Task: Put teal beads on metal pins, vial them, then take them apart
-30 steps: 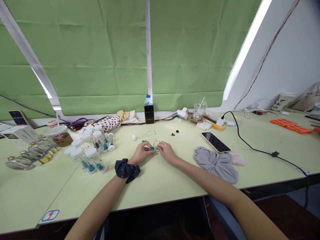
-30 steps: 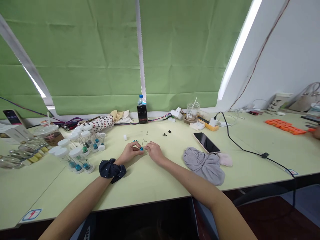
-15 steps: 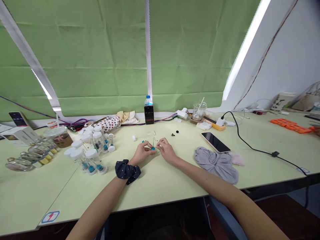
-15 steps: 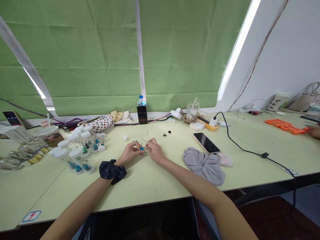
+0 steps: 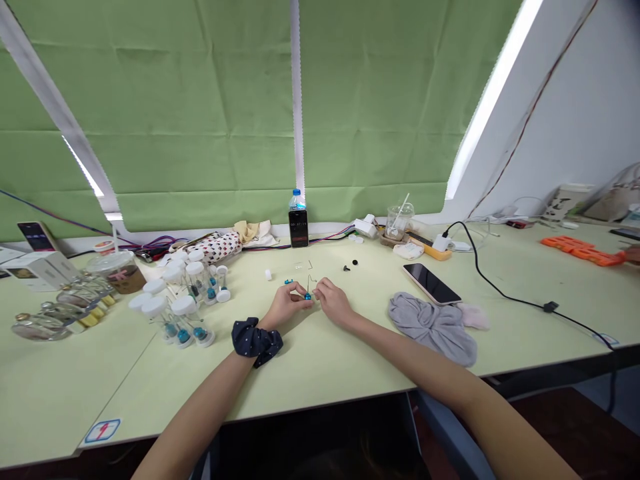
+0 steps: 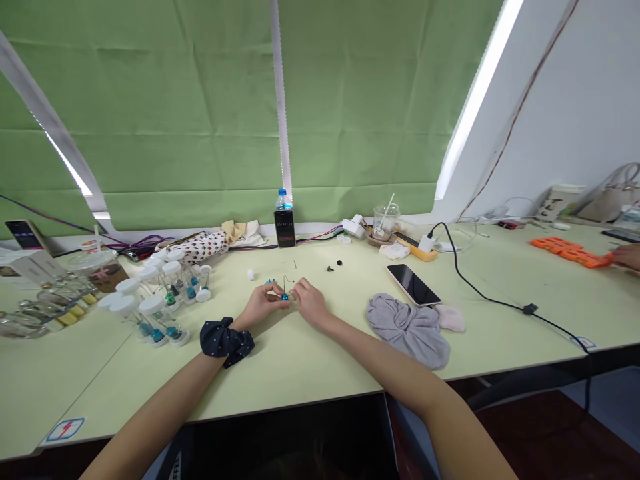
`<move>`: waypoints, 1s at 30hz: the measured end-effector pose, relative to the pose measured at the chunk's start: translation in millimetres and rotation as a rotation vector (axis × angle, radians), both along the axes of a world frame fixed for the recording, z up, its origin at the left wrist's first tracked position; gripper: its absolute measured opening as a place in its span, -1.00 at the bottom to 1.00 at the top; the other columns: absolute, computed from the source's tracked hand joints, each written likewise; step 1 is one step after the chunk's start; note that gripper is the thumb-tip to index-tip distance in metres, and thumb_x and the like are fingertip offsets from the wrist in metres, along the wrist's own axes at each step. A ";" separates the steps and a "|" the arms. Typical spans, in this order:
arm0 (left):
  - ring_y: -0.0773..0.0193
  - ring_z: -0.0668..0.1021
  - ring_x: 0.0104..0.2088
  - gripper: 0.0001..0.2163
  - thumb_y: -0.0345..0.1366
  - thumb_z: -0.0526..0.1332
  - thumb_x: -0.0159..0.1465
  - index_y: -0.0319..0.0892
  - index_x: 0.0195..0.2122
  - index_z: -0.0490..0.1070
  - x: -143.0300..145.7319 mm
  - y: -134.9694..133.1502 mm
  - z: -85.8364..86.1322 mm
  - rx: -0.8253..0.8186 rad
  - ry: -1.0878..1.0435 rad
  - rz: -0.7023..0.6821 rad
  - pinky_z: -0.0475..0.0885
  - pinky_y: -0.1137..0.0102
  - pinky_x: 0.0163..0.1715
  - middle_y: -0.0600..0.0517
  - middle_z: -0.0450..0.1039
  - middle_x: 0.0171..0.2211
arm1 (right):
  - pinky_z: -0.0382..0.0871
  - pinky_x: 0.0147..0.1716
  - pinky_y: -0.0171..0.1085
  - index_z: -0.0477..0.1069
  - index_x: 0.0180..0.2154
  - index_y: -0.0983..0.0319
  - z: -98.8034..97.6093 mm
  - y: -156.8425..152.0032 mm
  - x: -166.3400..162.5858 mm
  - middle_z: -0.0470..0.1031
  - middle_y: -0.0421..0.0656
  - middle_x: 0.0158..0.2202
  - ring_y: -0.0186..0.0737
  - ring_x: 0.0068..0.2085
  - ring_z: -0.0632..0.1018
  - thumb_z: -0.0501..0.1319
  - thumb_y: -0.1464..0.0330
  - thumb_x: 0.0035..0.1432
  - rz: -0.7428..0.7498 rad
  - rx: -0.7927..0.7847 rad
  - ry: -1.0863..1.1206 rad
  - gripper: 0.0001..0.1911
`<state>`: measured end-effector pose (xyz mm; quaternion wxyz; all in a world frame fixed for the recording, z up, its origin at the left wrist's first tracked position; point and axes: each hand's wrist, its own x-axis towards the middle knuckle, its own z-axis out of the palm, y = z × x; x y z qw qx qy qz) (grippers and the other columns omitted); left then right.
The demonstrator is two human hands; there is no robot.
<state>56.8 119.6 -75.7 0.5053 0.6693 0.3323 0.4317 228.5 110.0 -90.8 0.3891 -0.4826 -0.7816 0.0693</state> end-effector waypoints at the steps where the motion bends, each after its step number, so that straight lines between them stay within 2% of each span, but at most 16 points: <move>1: 0.25 0.58 -0.49 -0.65 -0.23 0.40 -0.05 -0.20 -0.41 0.23 -0.2 0.3 -0.5 0.004 0.008 0.002 0.44 0.39 -0.44 0.11 0.41 -0.53 | 0.18 -0.40 -0.34 0.29 -0.46 0.22 -0.2 0.5 0.1 0.32 -0.18 -0.36 -0.34 -0.43 0.34 -0.05 0.34 0.29 0.010 -0.005 0.019 -0.71; 4: 0.23 0.58 -0.48 -0.66 -0.20 0.39 -0.03 -0.19 -0.40 0.23 -1.1 1.3 -2.7 0.016 0.029 0.013 0.44 0.38 -0.44 0.11 0.42 -0.55 | 0.18 -0.39 -0.33 0.28 -0.48 0.22 -0.1 1.7 0.1 0.30 -0.20 -0.46 -0.31 -0.42 0.34 -0.03 0.37 0.27 0.062 -0.023 0.108 -0.72; 7: 0.22 0.58 -0.47 -0.66 -0.19 0.38 -0.03 -0.20 -0.39 0.24 -1.8 2.3 -5.2 0.021 0.040 0.023 0.45 0.36 -0.42 0.09 0.44 -0.55 | 0.20 -0.38 -0.32 0.28 -0.49 0.22 0.7 2.2 -0.6 0.31 -0.20 -0.48 -0.30 -0.42 0.34 -0.01 0.39 0.25 0.128 -0.041 0.180 -0.74; 13: 0.21 0.59 -0.47 -0.65 -0.18 0.39 -0.05 -0.20 -0.39 0.25 -1.4 3.3 -7.0 -0.005 0.025 0.013 0.45 0.35 -0.41 0.06 0.48 -0.54 | 0.24 -0.33 -0.27 0.26 -0.40 0.20 -0.8 0.5 -4.9 0.31 -0.17 -0.39 -0.27 -0.36 0.35 -0.06 0.42 0.25 0.180 -0.059 0.194 -0.80; 17: 0.21 0.59 -0.47 -0.66 -0.18 0.38 -0.02 -0.20 -0.39 0.25 -1.7 3.2 -6.2 -0.004 0.025 0.012 0.45 0.35 -0.42 0.05 0.48 -0.55 | 0.28 -0.30 -0.25 0.22 -0.33 0.21 -2.2 -0.7 -5.3 0.25 -0.13 -0.29 -0.25 -0.32 0.35 -0.03 0.44 0.20 0.179 -0.027 0.203 -0.91; 22: 0.22 0.59 -0.47 -0.66 -0.20 0.38 -0.02 -0.20 -0.39 0.23 -1.3 2.7 -5.5 -0.005 0.009 0.003 0.45 0.36 -0.43 0.06 0.47 -0.53 | 0.31 -0.22 -0.21 0.19 -0.35 0.21 -2.8 1.0 -3.4 0.22 -0.09 -0.23 -0.23 -0.24 0.35 -0.02 0.46 0.18 0.218 0.000 0.209 -0.92; 30: 0.23 0.58 -0.48 -0.66 -0.20 0.39 -0.04 -0.21 -0.41 0.24 -0.8 0.4 -3.5 0.004 0.003 -0.003 0.45 0.36 -0.44 0.07 0.45 -0.54 | 0.23 -0.31 -0.28 0.23 -0.38 0.19 -1.9 -1.3 0.0 0.33 -0.17 -0.33 -0.24 -0.29 0.36 -0.02 0.45 0.22 0.073 0.032 0.019 -0.87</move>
